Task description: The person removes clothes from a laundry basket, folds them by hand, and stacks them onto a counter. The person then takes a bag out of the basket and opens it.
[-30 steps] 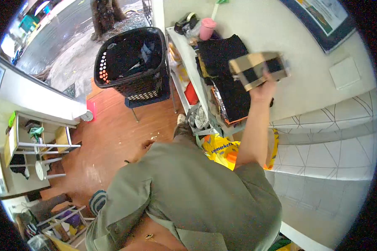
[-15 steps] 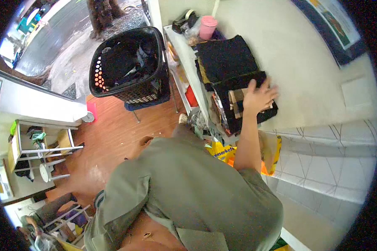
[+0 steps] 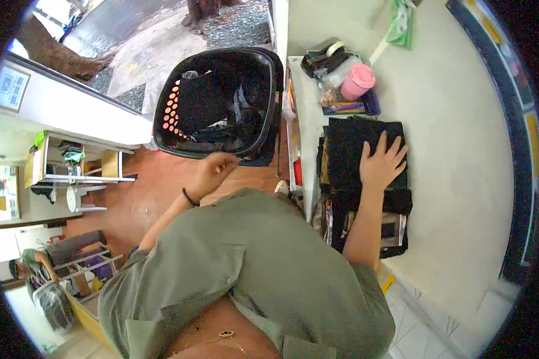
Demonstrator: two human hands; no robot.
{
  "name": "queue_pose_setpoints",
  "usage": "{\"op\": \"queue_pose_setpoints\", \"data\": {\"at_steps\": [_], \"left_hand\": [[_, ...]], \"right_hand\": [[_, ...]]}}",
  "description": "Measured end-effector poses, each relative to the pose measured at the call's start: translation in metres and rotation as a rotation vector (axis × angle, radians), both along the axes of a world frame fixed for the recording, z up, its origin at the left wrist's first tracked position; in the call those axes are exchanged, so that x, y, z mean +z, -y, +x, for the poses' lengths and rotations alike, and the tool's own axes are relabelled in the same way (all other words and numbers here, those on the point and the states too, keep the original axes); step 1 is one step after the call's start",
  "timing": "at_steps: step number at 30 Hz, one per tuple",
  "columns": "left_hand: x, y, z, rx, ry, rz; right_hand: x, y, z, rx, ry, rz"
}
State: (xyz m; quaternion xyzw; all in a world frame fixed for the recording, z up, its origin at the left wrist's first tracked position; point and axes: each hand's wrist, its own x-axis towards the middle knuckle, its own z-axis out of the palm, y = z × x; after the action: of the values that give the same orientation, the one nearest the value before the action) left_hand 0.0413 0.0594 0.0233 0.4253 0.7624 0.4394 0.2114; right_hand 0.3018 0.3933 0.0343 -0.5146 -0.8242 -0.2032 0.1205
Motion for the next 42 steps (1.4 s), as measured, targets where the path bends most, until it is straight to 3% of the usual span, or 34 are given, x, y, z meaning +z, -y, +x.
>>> {"op": "queue_pose_setpoints", "data": {"at_steps": [2,5,11,15,18,20,22,25,28,30,33,35,36,40,42], "left_hand": [[0.006,-0.026,-0.030,0.079,-0.162,0.111],[-0.008,-0.057,-0.086,0.224,-0.369,0.085],[-0.063,-0.095,-0.144,0.543,-0.517,-0.245],[-0.080,-0.105,-0.162,0.468,-0.390,-0.393],[-0.094,-0.088,-0.189,0.374,-0.162,-0.133],[-0.071,-0.065,-0.197,0.342,0.008,-0.175],[-0.109,-0.042,-0.222,0.193,0.203,-0.015],[-0.103,-0.017,-0.232,0.230,0.450,0.026],[-0.066,-0.007,-0.233,0.348,0.913,0.257],[-0.059,0.001,-0.245,0.337,0.962,0.315],[-0.044,0.013,-0.250,0.267,0.851,0.310],[-0.038,0.015,-0.246,0.282,0.695,0.253],[-0.039,0.014,-0.245,0.258,0.411,0.140],[0.000,0.018,-0.228,0.165,0.737,0.376],[0.036,0.020,-0.220,0.137,0.939,0.521]], "right_hand": [[-0.026,-0.008,0.000,-0.057,-0.049,-0.019],[-0.001,0.000,0.001,-0.169,-0.023,-0.131],[-0.011,0.017,0.028,-0.336,0.044,-0.201],[0.005,0.050,0.010,-0.373,-0.044,-0.212],[0.010,0.078,-0.018,-0.272,-0.164,-0.194],[0.005,0.092,-0.037,-0.167,-0.222,-0.182],[0.000,0.103,-0.059,-0.056,-0.318,-0.190],[-0.017,0.118,-0.088,0.145,-0.443,-0.269],[-0.012,0.145,-0.125,0.264,-0.556,-0.366],[-0.009,0.163,-0.149,0.294,-0.666,-0.474],[0.005,0.187,-0.190,0.338,-0.981,-0.836],[-0.011,0.191,-0.214,0.474,-0.998,-0.943],[-0.016,0.195,-0.226,0.542,-1.004,-0.996],[0.010,0.224,-0.273,0.177,-1.428,-1.865],[-0.017,0.211,-0.269,0.387,-1.242,-2.402]]}}
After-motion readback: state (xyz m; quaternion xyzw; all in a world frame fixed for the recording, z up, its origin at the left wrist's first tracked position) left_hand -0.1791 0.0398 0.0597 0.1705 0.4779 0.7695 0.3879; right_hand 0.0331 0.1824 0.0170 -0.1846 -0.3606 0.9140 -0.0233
